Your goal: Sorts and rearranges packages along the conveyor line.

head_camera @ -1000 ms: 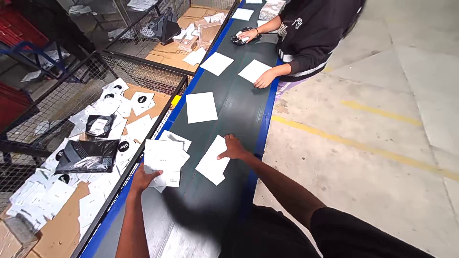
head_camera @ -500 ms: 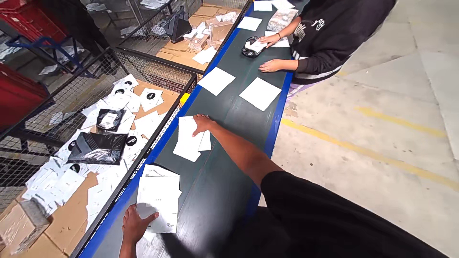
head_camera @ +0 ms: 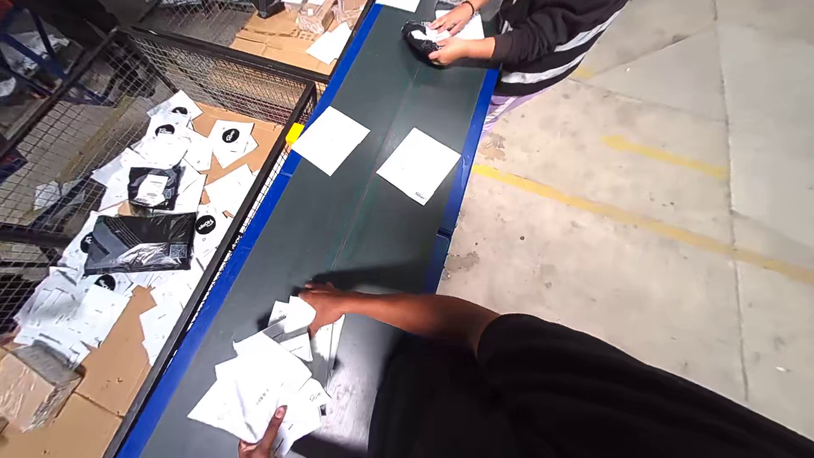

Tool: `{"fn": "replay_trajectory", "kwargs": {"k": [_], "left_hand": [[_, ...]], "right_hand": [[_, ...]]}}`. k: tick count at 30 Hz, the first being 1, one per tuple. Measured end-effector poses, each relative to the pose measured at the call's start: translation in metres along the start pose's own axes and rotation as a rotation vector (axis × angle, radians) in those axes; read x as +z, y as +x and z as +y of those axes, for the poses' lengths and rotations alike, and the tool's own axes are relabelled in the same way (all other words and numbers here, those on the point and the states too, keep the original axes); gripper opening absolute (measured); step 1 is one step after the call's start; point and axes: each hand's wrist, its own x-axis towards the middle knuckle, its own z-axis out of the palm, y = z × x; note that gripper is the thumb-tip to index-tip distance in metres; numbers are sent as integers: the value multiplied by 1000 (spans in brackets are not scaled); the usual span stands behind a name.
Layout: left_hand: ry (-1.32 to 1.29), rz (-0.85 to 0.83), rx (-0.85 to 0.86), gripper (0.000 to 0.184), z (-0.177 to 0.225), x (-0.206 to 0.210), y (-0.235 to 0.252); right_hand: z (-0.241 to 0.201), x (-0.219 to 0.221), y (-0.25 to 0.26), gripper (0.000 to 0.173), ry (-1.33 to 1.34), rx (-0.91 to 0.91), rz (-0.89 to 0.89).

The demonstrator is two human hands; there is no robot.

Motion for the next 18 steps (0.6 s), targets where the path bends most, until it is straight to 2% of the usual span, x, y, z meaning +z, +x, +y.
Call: {"fn": "replay_trajectory", "kwargs": {"k": [2, 5, 7, 10, 11, 13, 15, 16, 18], "left_hand": [[-135, -16, 29, 52, -9, 1, -10], [-300, -100, 54, 41, -12, 15, -20], [-278, -138, -15, 49, -5, 39, -28], [-161, -131, -83, 65, 0, 68, -21], [-122, -130, -70, 67, 5, 75, -13], [32, -145, -18, 73, 27, 90, 8], [221, -207, 49, 83, 61, 107, 37], [303, -254, 93, 89, 77, 114, 56], [417, -382, 186, 95, 110, 130, 104]], "right_hand": [[-5, 5, -16, 74, 222, -99, -38], [-12, 8, -38, 76, 384, -117, -18], [-22, 10, -57, 71, 429, -115, 0], [-17, -10, -76, 53, 590, -106, -13], [-8, -21, -81, 49, 598, -100, 69], [21, -50, -98, 63, 371, -18, 378], [63, -84, -118, 93, -32, 213, 628], [87, -99, -128, 109, -201, 346, 673], [126, -122, -144, 135, -367, 576, 647]]}}
